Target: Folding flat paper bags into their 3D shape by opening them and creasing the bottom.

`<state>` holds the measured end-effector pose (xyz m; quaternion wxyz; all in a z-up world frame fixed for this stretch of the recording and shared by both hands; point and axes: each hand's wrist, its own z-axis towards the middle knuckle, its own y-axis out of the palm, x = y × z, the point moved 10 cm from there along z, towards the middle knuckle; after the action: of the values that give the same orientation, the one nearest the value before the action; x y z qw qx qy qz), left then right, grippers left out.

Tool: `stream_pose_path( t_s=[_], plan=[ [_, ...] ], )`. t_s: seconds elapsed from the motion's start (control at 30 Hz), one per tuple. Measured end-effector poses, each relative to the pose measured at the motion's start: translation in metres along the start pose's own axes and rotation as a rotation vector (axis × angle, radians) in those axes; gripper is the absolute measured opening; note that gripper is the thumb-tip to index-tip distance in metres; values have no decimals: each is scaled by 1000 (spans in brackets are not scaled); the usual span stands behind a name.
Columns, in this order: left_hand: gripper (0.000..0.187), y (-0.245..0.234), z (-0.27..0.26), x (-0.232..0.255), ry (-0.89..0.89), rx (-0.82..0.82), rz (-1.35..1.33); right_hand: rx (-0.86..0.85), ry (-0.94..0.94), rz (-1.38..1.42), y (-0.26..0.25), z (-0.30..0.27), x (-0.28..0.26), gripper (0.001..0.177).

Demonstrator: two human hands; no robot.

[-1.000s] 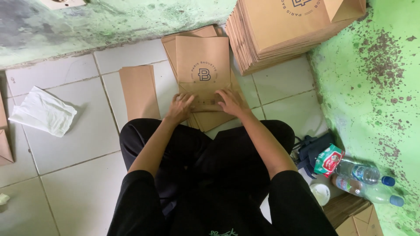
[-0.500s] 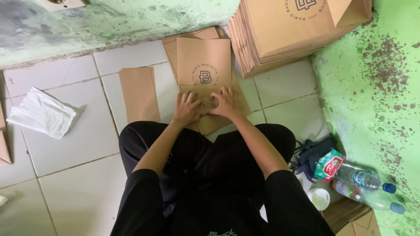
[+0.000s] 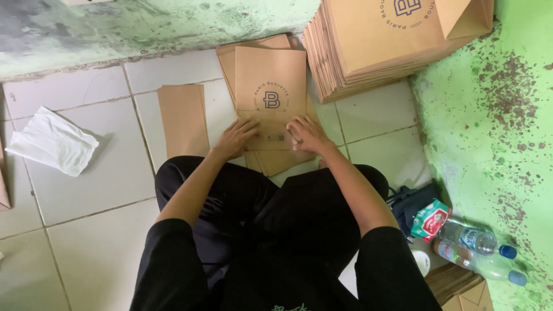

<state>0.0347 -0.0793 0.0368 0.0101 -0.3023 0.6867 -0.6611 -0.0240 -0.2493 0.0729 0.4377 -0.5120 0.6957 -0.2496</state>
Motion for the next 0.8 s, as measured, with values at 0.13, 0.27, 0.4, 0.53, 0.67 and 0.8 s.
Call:
stream_pose_path(
  t_s=[0.13,0.27,0.4,0.53,0.67,0.8],
  plan=[
    [68,-19,-20,-18,-89,-31,-149,-31,-30,4,0,-9,2,65],
    [56,-9,-22,-33,-62,80,-49,-20,-69,18,-4,-20,-2,48],
    [41,4,-18,-42,-30,343,36,-10,0,266,-14,-30,-11,29],
    [45,-13,-17,-23,-6,459,113,74,-9,146,4,-12,6,13],
    [91,-1,-11,-7,29,262,150,162,-109,57,10,-6,8,42],
    [122,-10,-6,-2,-50,144,185,89,21,158,-6,-9,0,104]
  ],
)
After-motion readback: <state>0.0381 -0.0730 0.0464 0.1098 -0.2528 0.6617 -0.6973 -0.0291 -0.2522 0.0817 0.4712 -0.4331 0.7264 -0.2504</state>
